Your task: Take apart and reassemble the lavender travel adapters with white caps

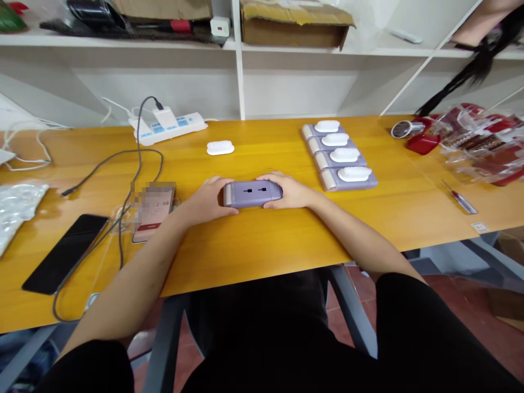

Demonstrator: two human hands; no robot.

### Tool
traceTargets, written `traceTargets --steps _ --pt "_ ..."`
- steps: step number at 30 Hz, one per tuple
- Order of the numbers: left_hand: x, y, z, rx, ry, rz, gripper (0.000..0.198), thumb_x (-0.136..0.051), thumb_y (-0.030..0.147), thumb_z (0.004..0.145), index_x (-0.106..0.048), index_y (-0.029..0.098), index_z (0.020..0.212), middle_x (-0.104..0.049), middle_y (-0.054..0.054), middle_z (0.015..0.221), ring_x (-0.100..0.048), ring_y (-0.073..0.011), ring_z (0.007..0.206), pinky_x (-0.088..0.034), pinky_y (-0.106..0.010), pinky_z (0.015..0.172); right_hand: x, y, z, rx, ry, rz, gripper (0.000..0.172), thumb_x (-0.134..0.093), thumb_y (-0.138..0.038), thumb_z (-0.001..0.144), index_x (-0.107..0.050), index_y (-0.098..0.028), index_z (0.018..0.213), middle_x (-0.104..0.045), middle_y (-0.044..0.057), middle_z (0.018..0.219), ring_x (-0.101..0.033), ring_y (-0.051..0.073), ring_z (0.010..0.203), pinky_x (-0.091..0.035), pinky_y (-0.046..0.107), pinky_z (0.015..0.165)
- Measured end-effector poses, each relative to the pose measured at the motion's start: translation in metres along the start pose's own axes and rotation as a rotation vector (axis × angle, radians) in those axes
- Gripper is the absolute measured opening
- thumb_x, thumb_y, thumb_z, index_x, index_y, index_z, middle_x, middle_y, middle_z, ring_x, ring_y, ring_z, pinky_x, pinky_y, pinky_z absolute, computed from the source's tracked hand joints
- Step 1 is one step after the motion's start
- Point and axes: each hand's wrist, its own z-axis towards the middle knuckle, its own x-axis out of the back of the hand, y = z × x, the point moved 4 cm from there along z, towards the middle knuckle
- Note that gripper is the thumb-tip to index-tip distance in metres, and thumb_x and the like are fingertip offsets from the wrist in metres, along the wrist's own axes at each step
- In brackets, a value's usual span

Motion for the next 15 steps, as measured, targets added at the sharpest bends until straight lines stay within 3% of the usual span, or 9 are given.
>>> traceTargets --steps 9,15 --pt "0.005 0.008 0.004 0.026 -0.032 0.032 0.082 -0.097 0.055 0.078 -0.068 0.023 0.147 -0.073 -0.017 0.147 -0.066 -0.044 0.142 -0.052 -0.059 0.125 0.003 0.002 0.0 -0.032 -0.013 -0.053 0.086 -0.099 -0.056 0.081 -0.067 -0.028 0.156 -0.074 0.015 0.152 -0.071 0.04 0.142 -0.054 0.064 0.126" --pt "0.018 -0.002 0.004 0.117 0.021 0.051 0.055 -0.097 0.045 0.075 -0.074 0.024 0.121 -0.077 -0.013 0.131 -0.072 -0.0438 0.131 -0.056 -0.061 0.118 0.019 0.01 -0.005 -0.079 -0.003 -0.059 0.081 -0.097 -0.052 0.082 -0.068 -0.025 0.153 -0.076 0.016 0.15 -0.074 0.04 0.137 -0.055 0.063 0.125"
